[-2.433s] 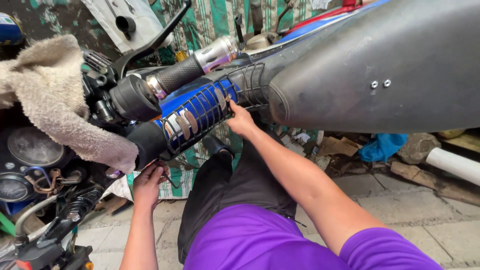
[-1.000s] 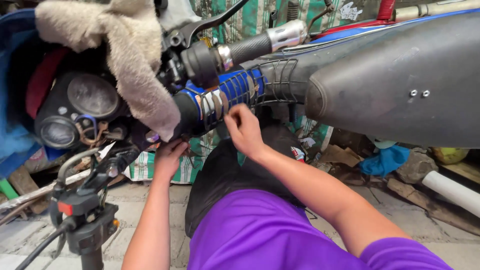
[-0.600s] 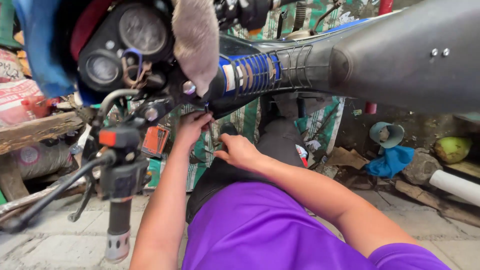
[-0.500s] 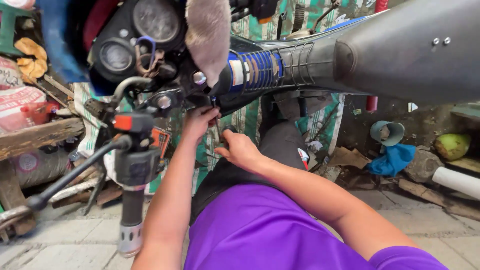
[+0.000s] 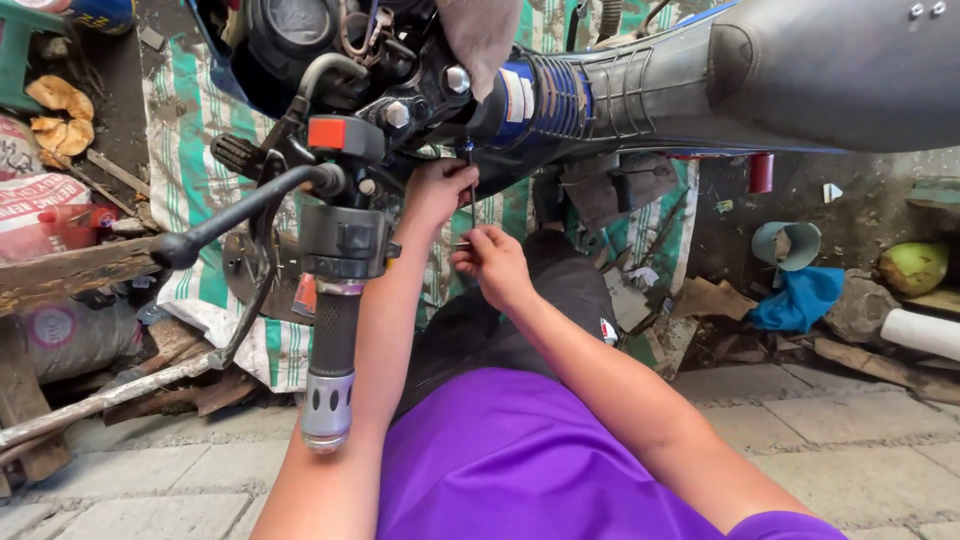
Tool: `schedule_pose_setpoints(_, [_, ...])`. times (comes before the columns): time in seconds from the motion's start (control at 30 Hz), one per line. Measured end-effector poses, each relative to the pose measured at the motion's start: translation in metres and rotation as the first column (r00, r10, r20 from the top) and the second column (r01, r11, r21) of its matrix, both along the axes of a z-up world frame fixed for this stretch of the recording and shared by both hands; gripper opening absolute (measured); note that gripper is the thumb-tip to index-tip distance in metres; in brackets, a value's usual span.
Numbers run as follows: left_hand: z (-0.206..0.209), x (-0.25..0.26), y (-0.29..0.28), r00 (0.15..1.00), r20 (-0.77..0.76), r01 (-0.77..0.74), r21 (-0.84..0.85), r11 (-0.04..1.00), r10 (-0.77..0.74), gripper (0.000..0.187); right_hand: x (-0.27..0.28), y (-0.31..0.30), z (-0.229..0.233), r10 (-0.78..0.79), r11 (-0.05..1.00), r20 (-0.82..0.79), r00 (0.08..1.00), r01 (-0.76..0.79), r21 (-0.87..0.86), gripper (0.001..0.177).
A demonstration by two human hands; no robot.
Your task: The person uses a T-handle wrench to loosen and tighten bolts on the motorcycle's handlebar and side panel. They remove a bolt, walk to a workbench to retrieve a nut, and then return to reattach the bolt to the motorcycle's side panel.
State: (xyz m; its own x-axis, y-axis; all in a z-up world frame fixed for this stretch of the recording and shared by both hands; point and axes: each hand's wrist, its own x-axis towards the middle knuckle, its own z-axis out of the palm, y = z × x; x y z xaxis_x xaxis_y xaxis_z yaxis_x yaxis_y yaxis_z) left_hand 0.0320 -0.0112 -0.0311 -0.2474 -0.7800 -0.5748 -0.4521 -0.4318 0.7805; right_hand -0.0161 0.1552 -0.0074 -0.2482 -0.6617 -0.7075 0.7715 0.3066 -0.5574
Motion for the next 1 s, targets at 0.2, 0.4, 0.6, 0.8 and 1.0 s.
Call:
schedule_pose_setpoints(0.2, [0.070,0.003,0.007,0.974,-0.227,0.072,0.327,0.942,0.004,0.028,-0.014,0.004,0.010,-0.159,0.977,0.650,0.743,0.215,-0.007,0.013])
schedule_pose_setpoints(0.4, [0.045,0.014,0.005,0.950,-0.311,0.105,0.313,0.944,-0.002,0.027,-0.013,0.023,0.003,-0.082,0.984,-0.071,0.994,0.069,-0.163,0.042])
schedule_pose_setpoints(0.6, [0.014,0.012,0.006,0.954,-0.298,0.071,0.320,0.945,0.029,0.030,-0.018,0.011,-0.014,-0.231,0.971,0.289,0.929,0.239,0.008,0.027])
schedule_pose_setpoints(0.8, [0.029,0.014,0.008,0.960,-0.281,0.095,0.315,0.944,-0.002,0.020,-0.002,0.000,-0.029,-0.167,0.981,0.328,0.930,0.125,0.148,0.025])
schedule_pose_setpoints(1.0, [0.021,0.008,0.016,0.955,-0.292,0.046,0.294,0.955,0.043,0.019,0.013,0.008,-0.001,-0.017,0.992,-0.338,0.941,0.058,0.111,0.026])
